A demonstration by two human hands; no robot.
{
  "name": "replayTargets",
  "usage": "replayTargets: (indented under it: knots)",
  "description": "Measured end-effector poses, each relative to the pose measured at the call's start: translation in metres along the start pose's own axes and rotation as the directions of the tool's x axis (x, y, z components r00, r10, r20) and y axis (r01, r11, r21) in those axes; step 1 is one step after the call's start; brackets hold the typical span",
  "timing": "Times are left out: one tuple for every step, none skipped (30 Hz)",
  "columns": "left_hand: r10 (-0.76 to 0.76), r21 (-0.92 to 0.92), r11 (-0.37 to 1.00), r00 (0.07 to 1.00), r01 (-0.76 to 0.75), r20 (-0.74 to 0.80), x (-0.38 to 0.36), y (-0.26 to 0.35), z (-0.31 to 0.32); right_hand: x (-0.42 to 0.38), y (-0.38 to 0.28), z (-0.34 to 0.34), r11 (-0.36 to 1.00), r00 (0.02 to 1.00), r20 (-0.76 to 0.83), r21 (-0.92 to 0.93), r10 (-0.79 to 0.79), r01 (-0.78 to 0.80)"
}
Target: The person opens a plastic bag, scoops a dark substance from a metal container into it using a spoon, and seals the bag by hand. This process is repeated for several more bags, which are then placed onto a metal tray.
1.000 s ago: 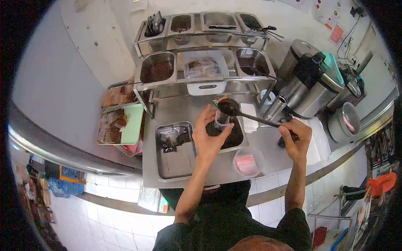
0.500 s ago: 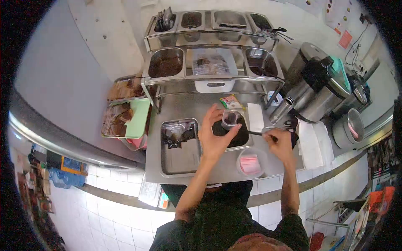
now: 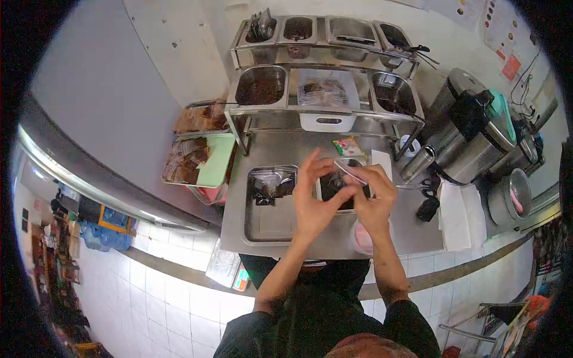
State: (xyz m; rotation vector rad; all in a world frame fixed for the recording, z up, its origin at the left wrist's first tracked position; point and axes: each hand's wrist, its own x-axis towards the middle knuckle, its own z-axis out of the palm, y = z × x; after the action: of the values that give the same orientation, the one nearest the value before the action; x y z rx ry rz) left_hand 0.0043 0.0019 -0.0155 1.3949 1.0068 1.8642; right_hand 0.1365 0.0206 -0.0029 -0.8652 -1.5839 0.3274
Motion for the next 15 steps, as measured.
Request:
replayTargets:
  knots:
    - [-0.029, -0.005, 1.0, 1.0, 0.029, 0.0, 0.001, 0.003, -0.002, -0.001, 0.0, -0.001, 0.998, 0.999, 0.009, 0.048, 0.049, -0.049]
    - [-0.06, -0.013, 0.998, 0.998, 0.06, 0.005, 0.002, 0.003, -0.003, -0.002, 0.0, -0.002, 0.994, 0.996, 0.033, 0.072, 0.078, -0.08]
    - [-0.072, -0.039, 0.996, 0.996, 0.075, 0.06, 0.002, 0.001, -0.007, -0.001, -0.001, -0.005, 0.989, 0.993, 0.057, 0.092, 0.108, -0.113]
    - [-0.082, -0.065, 0.994, 0.99, 0.09, 0.115, 0.003, -0.002, -0.01, -0.001, -0.003, -0.008, 0.983, 0.987, 0.082, 0.112, 0.136, -0.144]
    - [-0.089, -0.09, 0.99, 0.982, 0.105, 0.168, 0.004, -0.004, -0.011, -0.001, -0.007, -0.011, 0.973, 0.98, 0.11, 0.142, 0.166, -0.181]
    - [-0.066, -0.163, 0.983, 0.989, 0.088, 0.133, 0.004, -0.003, -0.008, 0.0, -0.011, -0.014, 0.961, 0.971, 0.14, 0.174, 0.193, -0.216]
    - [-0.083, -0.185, 0.977, 0.987, 0.107, 0.136, 0.004, -0.003, -0.007, 0.001, -0.014, -0.015, 0.946, 0.961, 0.17, 0.205, 0.217, -0.25]
    - [-0.1, -0.206, 0.97, 0.985, 0.127, 0.139, 0.003, -0.003, -0.008, 0.001, -0.013, -0.016, 0.948, 0.964, 0.166, 0.211, 0.206, -0.239]
    - [-0.117, -0.227, 0.963, 0.983, 0.147, 0.142, 0.003, -0.002, -0.009, 0.0, -0.012, -0.018, 0.949, 0.968, 0.161, 0.217, 0.195, -0.227]
    - [-0.105, -0.186, 0.974, 0.985, 0.13, 0.139, 0.003, 0.0, -0.009, 0.0, -0.011, -0.019, 0.95, 0.97, 0.157, 0.223, 0.184, -0.217]
    - [-0.095, -0.145, 0.983, 0.986, 0.115, 0.138, 0.004, 0.003, -0.009, -0.001, -0.011, -0.019, 0.953, 0.971, 0.153, 0.217, 0.183, -0.213]
    - [-0.084, -0.103, 0.99, 0.987, 0.099, 0.138, 0.004, 0.005, -0.009, 0.0, -0.011, -0.018, 0.955, 0.972, 0.148, 0.21, 0.181, -0.21]
    - [-0.08, -0.092, 0.991, 0.988, 0.092, 0.133, 0.004, 0.004, -0.009, -0.001, -0.01, -0.017, 0.957, 0.973, 0.144, 0.205, 0.179, -0.206]
    - [-0.074, -0.081, 0.993, 0.989, 0.085, 0.127, 0.004, 0.003, -0.009, 0.0, -0.01, -0.018, 0.963, 0.976, 0.142, 0.19, 0.167, -0.192]
    - [-0.067, -0.069, 0.995, 0.99, 0.076, 0.12, 0.005, 0.002, -0.009, 0.001, -0.011, -0.018, 0.968, 0.978, 0.141, 0.175, 0.154, -0.178]
